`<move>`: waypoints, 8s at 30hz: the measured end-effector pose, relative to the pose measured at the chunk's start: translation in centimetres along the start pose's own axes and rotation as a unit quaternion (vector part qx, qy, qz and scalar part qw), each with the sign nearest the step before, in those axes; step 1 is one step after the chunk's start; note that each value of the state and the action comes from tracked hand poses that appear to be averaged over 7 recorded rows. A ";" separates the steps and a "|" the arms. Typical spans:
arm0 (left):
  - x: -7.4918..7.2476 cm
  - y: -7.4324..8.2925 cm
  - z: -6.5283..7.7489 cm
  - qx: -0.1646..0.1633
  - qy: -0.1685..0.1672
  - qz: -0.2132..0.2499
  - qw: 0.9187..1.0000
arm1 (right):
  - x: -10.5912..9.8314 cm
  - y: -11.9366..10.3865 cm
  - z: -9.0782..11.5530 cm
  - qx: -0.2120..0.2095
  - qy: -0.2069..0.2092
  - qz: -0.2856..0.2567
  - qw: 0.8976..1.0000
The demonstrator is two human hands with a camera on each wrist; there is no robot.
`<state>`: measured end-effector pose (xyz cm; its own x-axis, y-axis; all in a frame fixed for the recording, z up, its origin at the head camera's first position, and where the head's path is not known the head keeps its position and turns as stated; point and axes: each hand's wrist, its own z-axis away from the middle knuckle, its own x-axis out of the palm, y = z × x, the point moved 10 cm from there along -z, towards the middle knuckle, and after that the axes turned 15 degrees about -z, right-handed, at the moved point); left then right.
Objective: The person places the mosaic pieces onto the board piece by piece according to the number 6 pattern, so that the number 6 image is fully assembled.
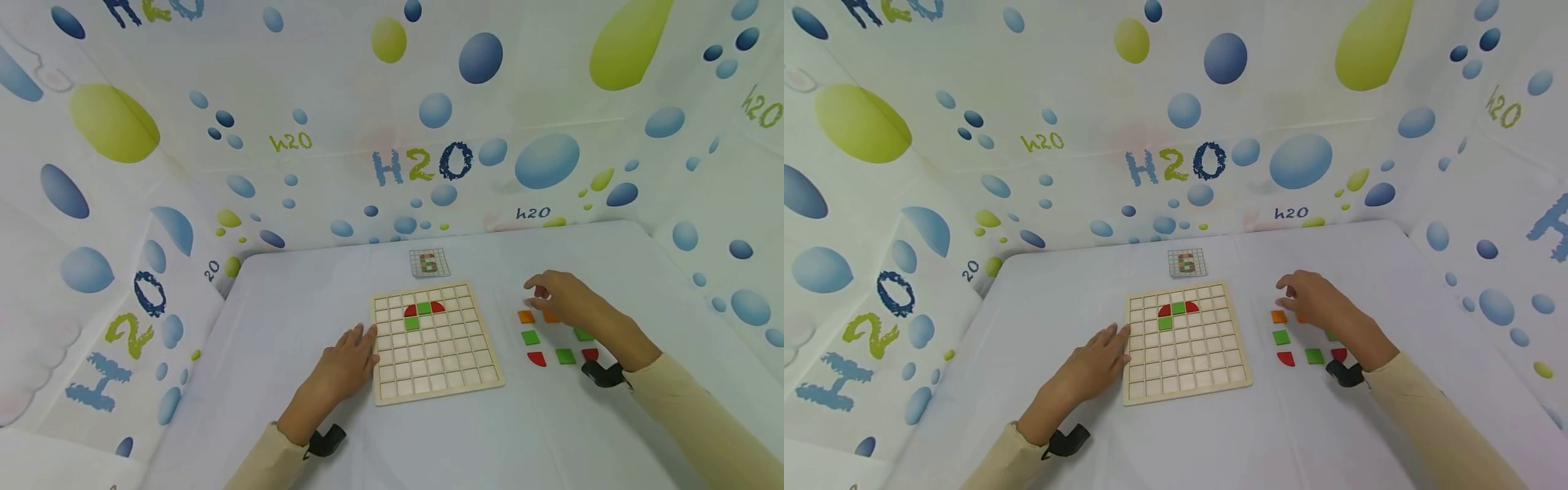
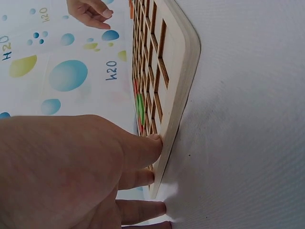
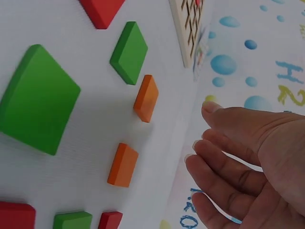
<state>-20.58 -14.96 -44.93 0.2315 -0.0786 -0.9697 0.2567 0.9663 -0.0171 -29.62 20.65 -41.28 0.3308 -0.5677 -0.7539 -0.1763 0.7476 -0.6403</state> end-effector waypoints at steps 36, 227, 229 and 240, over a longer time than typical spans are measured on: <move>0.0 0.0 -0.1 0.006 0.012 -0.004 1.000 | 3.3 0.9 1.1 0.003 -0.043 0.006 0.999; 0.2 -0.3 -0.1 0.000 0.005 -0.012 1.000 | 15.8 -16.7 -3.5 -0.158 -0.012 0.166 0.973; 0.2 -0.3 -0.1 -0.001 0.005 -0.012 1.000 | 15.8 -16.7 -3.6 -0.155 -0.015 0.170 0.973; 0.2 -0.2 -0.1 0.001 0.006 -0.015 1.000 | 15.5 -16.7 -3.3 -0.165 -0.013 0.142 0.976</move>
<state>-20.64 -15.13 -45.10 0.2117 -0.1042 -0.9718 0.2658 0.9630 -0.0454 -24.65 -1.78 -42.74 0.2476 -0.3410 -0.9069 -0.5523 0.7194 -0.4213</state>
